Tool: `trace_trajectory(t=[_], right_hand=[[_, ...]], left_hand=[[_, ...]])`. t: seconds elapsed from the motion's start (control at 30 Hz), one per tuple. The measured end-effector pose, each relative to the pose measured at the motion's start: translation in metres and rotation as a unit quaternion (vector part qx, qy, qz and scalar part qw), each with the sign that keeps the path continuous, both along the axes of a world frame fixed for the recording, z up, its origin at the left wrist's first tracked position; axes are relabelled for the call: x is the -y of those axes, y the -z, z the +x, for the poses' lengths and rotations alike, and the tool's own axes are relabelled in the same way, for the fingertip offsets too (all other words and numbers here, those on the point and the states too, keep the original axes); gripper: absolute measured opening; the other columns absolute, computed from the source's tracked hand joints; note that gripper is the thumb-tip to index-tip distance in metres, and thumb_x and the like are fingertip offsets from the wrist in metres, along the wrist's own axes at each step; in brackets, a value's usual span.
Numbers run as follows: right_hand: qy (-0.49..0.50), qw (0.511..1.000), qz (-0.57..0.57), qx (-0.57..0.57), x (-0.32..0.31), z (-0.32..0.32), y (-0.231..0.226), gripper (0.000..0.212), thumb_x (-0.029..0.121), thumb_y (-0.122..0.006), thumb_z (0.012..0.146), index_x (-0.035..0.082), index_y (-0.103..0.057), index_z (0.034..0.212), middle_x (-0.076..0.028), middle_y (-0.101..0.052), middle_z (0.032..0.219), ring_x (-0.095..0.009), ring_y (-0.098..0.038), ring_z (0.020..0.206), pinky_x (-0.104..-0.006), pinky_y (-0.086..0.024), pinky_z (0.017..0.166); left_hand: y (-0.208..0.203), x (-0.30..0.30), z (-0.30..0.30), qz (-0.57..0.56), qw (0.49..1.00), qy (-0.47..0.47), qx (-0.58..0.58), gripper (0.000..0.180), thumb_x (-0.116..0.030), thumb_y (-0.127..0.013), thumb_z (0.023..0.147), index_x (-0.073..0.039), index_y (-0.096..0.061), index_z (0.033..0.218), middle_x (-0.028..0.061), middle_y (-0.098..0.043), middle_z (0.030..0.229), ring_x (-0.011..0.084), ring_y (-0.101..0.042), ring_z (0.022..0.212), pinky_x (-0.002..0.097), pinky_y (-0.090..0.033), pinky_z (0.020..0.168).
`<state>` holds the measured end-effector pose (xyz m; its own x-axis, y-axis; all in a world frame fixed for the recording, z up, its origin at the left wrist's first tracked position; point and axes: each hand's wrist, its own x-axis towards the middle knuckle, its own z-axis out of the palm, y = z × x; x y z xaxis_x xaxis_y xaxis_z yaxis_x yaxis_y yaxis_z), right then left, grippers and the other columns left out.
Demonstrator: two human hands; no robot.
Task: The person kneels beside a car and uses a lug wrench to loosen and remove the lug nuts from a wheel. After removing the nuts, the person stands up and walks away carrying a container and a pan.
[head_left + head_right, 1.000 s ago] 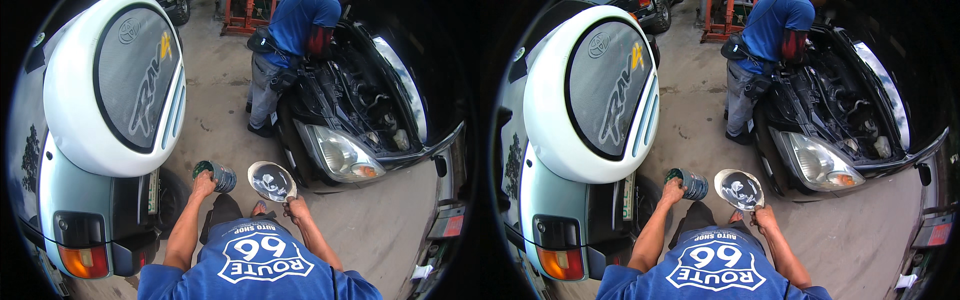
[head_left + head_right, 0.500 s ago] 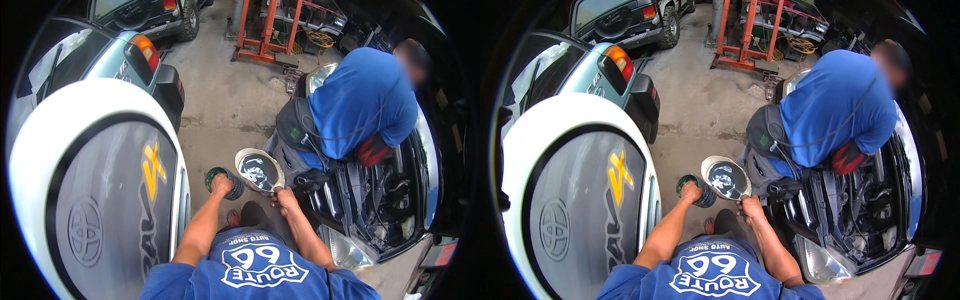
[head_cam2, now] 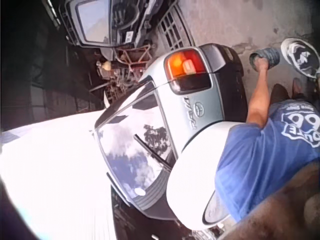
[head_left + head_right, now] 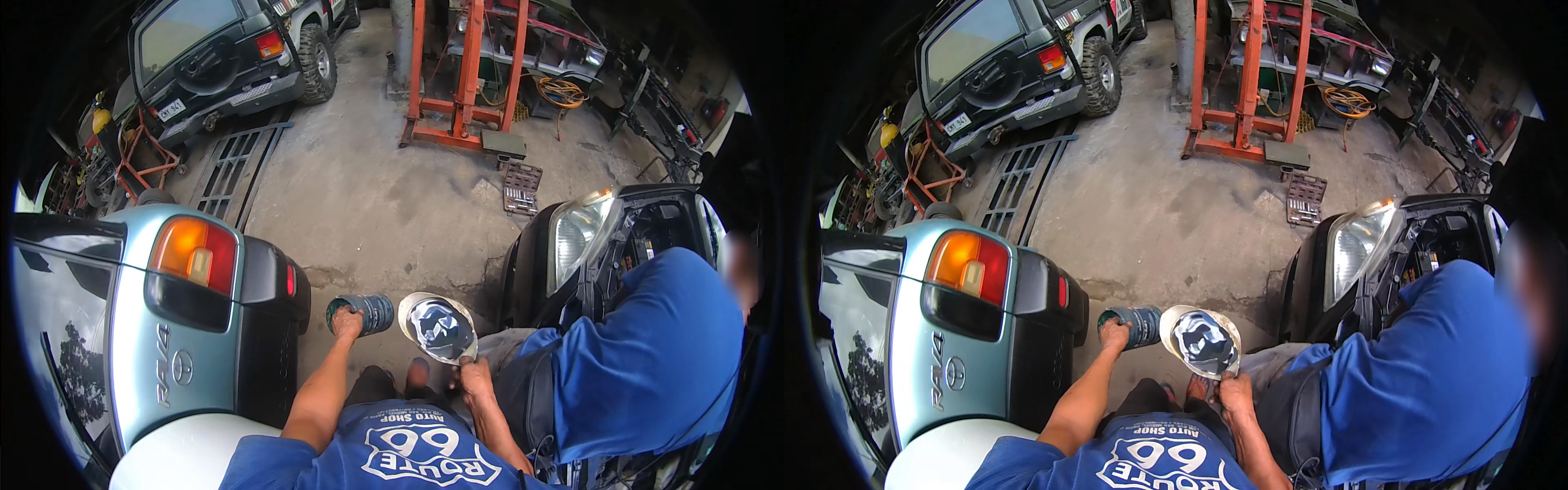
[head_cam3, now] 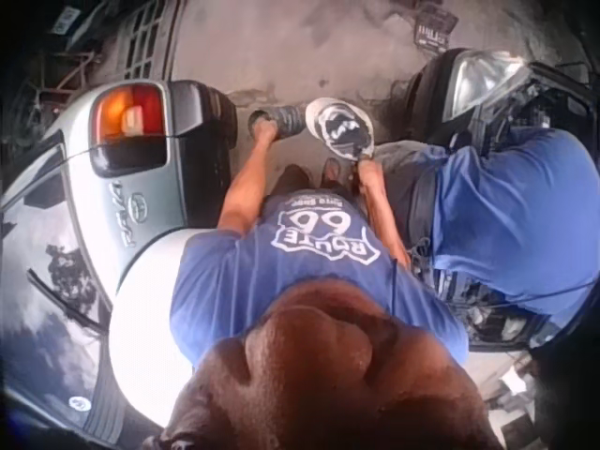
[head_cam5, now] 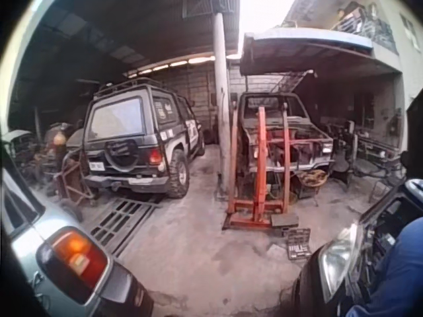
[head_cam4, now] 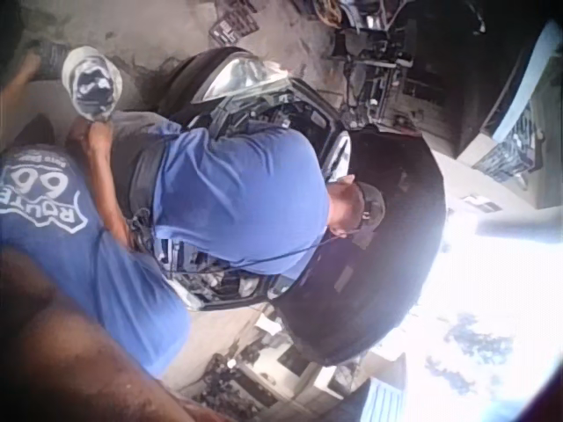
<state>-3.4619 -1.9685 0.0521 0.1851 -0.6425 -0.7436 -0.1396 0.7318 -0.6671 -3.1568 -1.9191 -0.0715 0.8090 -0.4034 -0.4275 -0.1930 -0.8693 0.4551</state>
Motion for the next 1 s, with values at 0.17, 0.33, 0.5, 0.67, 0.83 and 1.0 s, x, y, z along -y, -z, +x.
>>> trace_trajectory(t=[0.17,0.33,0.5,0.67,0.83,1.0], right_hand=[[0.059,0.998,0.012,-0.021,0.076,0.043,0.013,0.016,0.013,-0.048,0.094,-0.001,-0.056,0.099,-0.006,-0.054,0.071,-0.014,-0.047,0.051,-0.0313,-0.043,0.041],[0.097,0.995,-0.010,-0.030,0.183,0.114,0.029,0.016,0.011,-0.048,0.091,-0.001,-0.056,0.098,-0.006,-0.054,0.069,-0.016,-0.048,0.048,-0.0329,-0.043,0.040],[0.093,0.991,-0.037,-0.092,0.315,0.209,0.034,0.017,0.013,-0.048,0.091,0.000,-0.056,0.100,-0.007,-0.054,0.070,-0.017,-0.050,0.051,-0.0344,-0.043,0.040],[0.106,0.991,-0.048,-0.062,0.459,0.330,0.051,0.017,0.012,-0.046,0.092,0.000,-0.055,0.100,-0.007,-0.053,0.070,-0.016,-0.047,0.050,-0.0326,-0.041,0.042],[0.125,0.992,-0.006,0.012,0.614,0.475,0.083,0.015,0.008,-0.044,0.090,0.001,-0.052,0.100,-0.007,-0.052,0.070,-0.016,-0.045,0.049,-0.0335,-0.040,0.043],[0.094,0.994,0.026,0.041,0.770,0.632,0.080,0.010,0.009,-0.046,0.090,0.005,-0.049,0.100,-0.005,-0.049,0.070,-0.015,-0.044,0.052,-0.0324,-0.038,0.045]], left_hand=[[0.020,0.076,0.094,0.033,0.998,-0.041,-0.014,0.043,-0.029,-0.072,0.082,-0.005,-0.068,0.117,0.0202,-0.063,0.124,0.0361,-0.058,0.118,0.0424,-0.045,0.101],[0.078,0.146,0.205,0.025,0.998,-0.054,-0.029,0.041,-0.030,-0.073,0.080,-0.006,-0.070,0.114,0.0196,-0.065,0.121,0.0345,-0.061,0.115,0.0419,-0.047,0.098],[0.112,0.215,0.314,0.051,0.999,-0.016,0.005,0.042,-0.033,-0.069,0.081,-0.006,-0.069,0.114,0.0189,-0.065,0.120,0.0327,-0.059,0.116,0.0407,-0.046,0.100],[0.117,0.305,0.443,0.063,0.997,0.011,0.032,0.044,-0.036,-0.067,0.083,-0.004,-0.069,0.112,0.0177,-0.065,0.120,0.0321,-0.059,0.116,0.0392,-0.045,0.100],[0.107,0.410,0.582,0.060,0.997,0.027,0.028,0.045,-0.038,-0.069,0.083,-0.005,-0.069,0.114,0.0187,-0.063,0.124,0.0320,-0.058,0.117,0.0392,-0.042,0.103],[0.051,0.543,0.714,0.032,0.987,0.091,0.127,0.036,-0.031,-0.072,0.078,-0.003,-0.072,0.100,0.0182,-0.069,0.110,0.0326,-0.063,0.108,0.0390,-0.046,0.098]])
